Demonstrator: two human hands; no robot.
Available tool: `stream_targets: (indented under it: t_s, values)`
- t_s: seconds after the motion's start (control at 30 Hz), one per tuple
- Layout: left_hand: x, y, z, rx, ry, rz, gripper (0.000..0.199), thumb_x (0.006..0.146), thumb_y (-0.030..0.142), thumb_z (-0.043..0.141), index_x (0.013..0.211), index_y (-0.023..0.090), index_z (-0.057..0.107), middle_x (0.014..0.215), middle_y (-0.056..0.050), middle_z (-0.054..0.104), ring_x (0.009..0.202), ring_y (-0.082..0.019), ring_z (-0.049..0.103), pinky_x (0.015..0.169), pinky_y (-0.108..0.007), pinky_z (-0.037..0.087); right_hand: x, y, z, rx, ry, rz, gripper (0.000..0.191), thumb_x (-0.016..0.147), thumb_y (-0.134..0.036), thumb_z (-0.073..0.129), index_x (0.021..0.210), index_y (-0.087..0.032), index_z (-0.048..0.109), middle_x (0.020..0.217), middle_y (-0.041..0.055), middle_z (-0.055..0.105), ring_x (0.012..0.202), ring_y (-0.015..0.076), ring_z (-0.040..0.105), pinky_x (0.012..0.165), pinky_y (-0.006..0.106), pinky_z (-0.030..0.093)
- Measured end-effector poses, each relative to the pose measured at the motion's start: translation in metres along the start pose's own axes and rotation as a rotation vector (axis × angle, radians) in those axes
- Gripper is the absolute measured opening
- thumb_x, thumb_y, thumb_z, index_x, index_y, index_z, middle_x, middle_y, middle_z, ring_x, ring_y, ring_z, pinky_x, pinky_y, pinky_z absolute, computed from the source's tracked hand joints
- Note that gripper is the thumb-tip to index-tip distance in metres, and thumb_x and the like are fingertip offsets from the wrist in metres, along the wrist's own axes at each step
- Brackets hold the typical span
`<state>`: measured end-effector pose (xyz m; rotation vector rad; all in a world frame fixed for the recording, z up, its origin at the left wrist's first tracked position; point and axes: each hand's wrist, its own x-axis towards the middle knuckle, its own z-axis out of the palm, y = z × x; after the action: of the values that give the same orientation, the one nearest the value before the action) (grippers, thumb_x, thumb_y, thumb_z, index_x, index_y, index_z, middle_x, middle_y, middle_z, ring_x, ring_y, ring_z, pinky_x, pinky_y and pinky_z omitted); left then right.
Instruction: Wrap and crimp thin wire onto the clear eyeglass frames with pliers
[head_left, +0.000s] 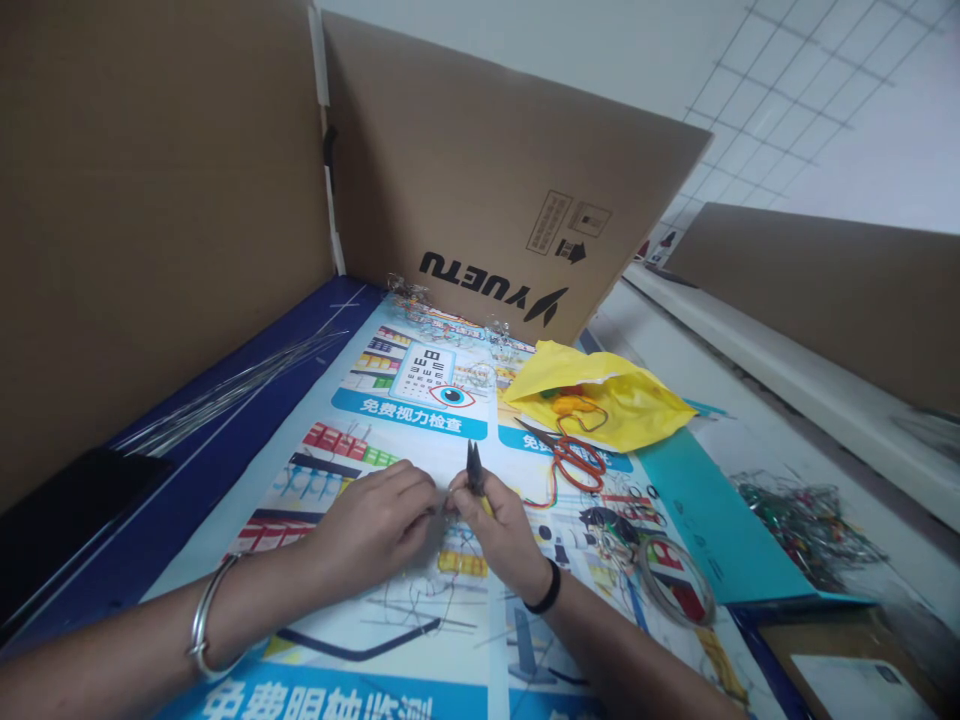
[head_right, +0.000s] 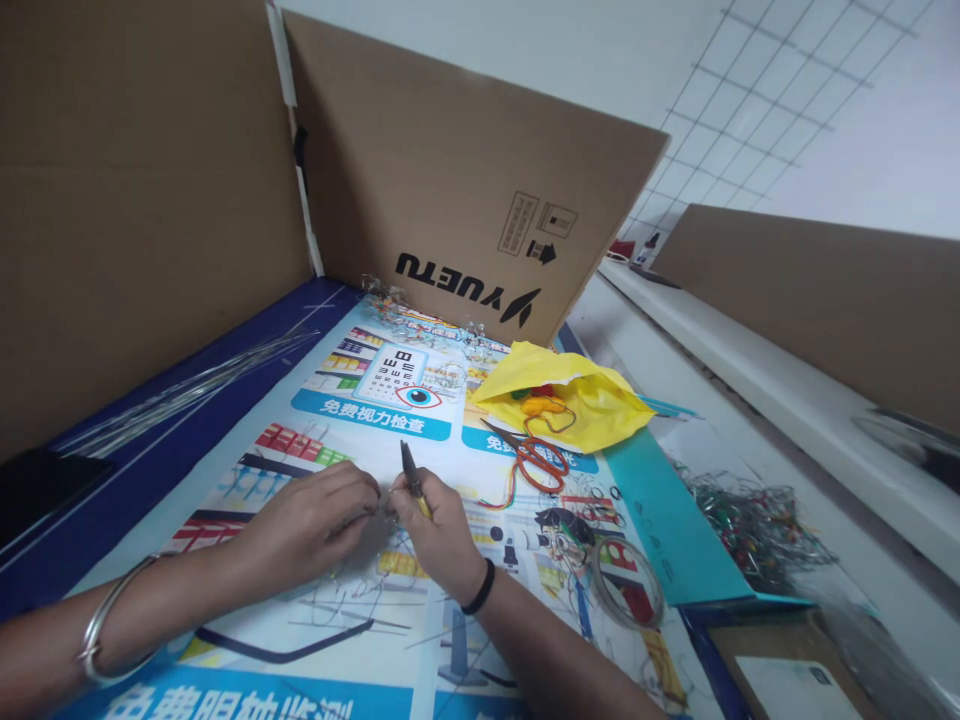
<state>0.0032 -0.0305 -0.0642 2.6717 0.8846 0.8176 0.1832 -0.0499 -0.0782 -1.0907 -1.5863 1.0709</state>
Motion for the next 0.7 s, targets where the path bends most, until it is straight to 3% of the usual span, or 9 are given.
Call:
stream_targets:
  t_s: [0.17, 0.33, 0.5, 0.7]
  values:
    - [0.004, 0.003, -0.007, -0.09, -0.044, -0.017, 0.012, 0.077, 0.011, 0.047, 0.082, 0.018, 0.056, 0.083, -0.004, 0.059, 0.082, -0.019, 0.052, 0.071, -0.032, 0.042, 0.0, 0.001, 0.001, 0.064, -0.024, 0.018, 0.021, 0.085, -0.04, 0.048, 0.082, -0.019, 0.052, 0.073, -0.0003, 0.052, 0.069, 0.0124, 0.048, 0.067, 0.025, 0.04]
    - [0.005, 0.001, -0.009, -0.281, 0.02, -0.104, 0.011, 0.083, 0.02, 0.049, 0.084, 0.018, 0.06, 0.079, -0.003, 0.062, 0.078, -0.017, 0.054, 0.07, -0.03, 0.043, 0.001, -0.001, 0.001, 0.066, -0.042, 0.019, 0.02, 0.085, -0.038, 0.048, 0.081, -0.019, 0.052, 0.072, -0.0012, 0.051, 0.067, 0.0116, 0.048, 0.065, 0.024, 0.039]
    - [0.007, 0.001, -0.006, -0.419, 0.045, -0.203, 0.01, 0.08, 0.017, 0.052, 0.076, 0.018, 0.062, 0.071, 0.0, 0.063, 0.071, -0.014, 0.056, 0.067, -0.027, 0.043, 0.001, -0.002, 0.003, 0.013, -0.046, 0.001, 0.019, 0.086, -0.036, 0.047, 0.079, -0.019, 0.052, 0.07, -0.0019, 0.049, 0.067, 0.011, 0.046, 0.064, 0.023, 0.039]
    - [0.007, 0.001, -0.006, -0.433, 0.043, -0.301, 0.011, 0.076, 0.015, 0.05, 0.068, 0.016, 0.057, 0.067, 0.001, 0.061, 0.063, -0.012, 0.055, 0.059, -0.023, 0.041, 0.002, -0.01, -0.01, -0.329, -0.038, -0.116, 0.016, 0.086, -0.033, 0.046, 0.086, -0.019, 0.053, 0.079, 0.0015, 0.055, 0.073, 0.0134, 0.051, 0.068, 0.025, 0.04]
